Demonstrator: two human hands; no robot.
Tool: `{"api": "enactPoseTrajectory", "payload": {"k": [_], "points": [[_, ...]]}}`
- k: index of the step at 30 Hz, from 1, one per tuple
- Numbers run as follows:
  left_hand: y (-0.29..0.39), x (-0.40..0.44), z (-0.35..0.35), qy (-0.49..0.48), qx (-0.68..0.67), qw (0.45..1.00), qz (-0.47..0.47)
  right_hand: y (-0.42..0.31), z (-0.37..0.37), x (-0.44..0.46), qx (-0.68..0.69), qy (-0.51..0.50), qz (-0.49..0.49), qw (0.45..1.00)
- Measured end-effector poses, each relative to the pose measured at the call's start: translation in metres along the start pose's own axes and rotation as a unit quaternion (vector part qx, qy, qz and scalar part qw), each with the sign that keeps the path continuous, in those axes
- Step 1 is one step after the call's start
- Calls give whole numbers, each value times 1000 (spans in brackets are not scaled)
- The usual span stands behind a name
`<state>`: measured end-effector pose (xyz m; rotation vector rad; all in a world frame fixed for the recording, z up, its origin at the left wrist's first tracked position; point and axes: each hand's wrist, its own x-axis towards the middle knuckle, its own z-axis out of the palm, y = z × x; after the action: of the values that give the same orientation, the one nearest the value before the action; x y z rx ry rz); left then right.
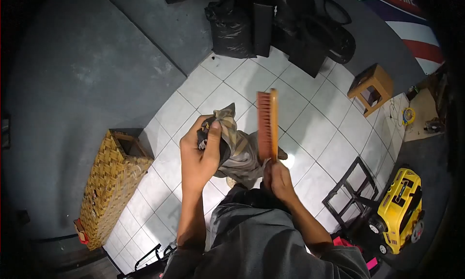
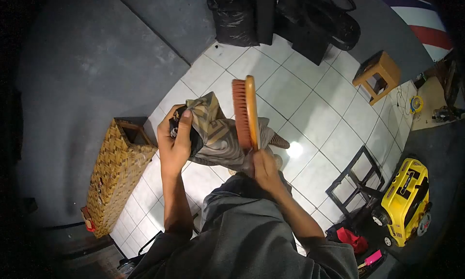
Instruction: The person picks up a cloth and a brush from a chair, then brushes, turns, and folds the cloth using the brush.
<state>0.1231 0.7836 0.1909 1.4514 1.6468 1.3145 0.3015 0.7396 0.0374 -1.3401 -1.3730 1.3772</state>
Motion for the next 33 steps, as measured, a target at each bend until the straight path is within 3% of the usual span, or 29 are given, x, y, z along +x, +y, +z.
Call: {"api": "enactPoseTrajectory", "payload": {"k": [1, 2, 4, 5, 6, 9, 11, 15, 17, 18, 19, 20, 21, 22, 23, 25, 26, 28, 30, 31, 33], "points": [[3, 1, 2, -21, -42, 999, -7, -5, 4, -6, 202, -68, 39, 976], [8, 1, 4, -26, -41, 999, -4, -10, 8, -9, 395, -132, 74, 906], [18, -1, 4, -90, -36, 995, -20, -14, 15, 0, 355, -173, 38, 918], [19, 0, 2, -96, -27, 995, 8, -6, 20, 7, 197, -123, -63, 971], [21, 1, 0, -96, -25, 995, 9, 5, 25, 15, 31, -67, -161, 984], [30, 2, -15, -49, -118, 989, 72, 85, 11, 35, -250, -116, -13, 961], [24, -3, -29, 22, -227, 972, 60, 154, -13, 29, -455, -188, 147, 858], [31, -5, -41, 164, -330, 930, -10, 267, -86, -29, -492, -231, 221, 810], [17, -1, -47, 153, -321, 934, -26, 272, -92, -29, -489, -229, 245, 805], [10, 0, -49, 139, -313, 939, -43, 275, -94, -27, -450, -153, 266, 839], [10, -2, -42, 149, -210, 966, -3, 267, -92, -23, -405, -76, 285, 865], [13, -3, -30, 174, -208, 962, -37, 252, -85, -17, -308, -11, 202, 930], [7, -2, -29, 116, -177, 977, -8, 194, -73, -3, -193, 33, 81, 977], [1, -1, -28, 58, -145, 988, 21, 150, -59, 11, -58, 25, 126, 990], [3, -2, -22, 56, -128, 990, 21, 95, -44, 21, 38, 17, 78, 996], [13, -3, -13, 6, -108, 993, 47, 31, -16, 35, 150, -26, 93, 984], [17, -5, -11, -17, -106, 993, 46, 4, -9, 35, 201, -100, 49, 973], [17, -7, -10, -26, -119, 990, 69, -30, 9, 38, 170, -167, -32, 971], [22, -11, -14, 18, -275, 961, 6, 0, 30, 47, -17, -117, -207, 971], [14, -11, -20, 80, -341, 936, -31, 15, 33, 48, -17, -121, -209, 970], [13, -6, -36, 47, -455, 889, -8, 58, 23, 42, -213, -192, -83, 954]]}}
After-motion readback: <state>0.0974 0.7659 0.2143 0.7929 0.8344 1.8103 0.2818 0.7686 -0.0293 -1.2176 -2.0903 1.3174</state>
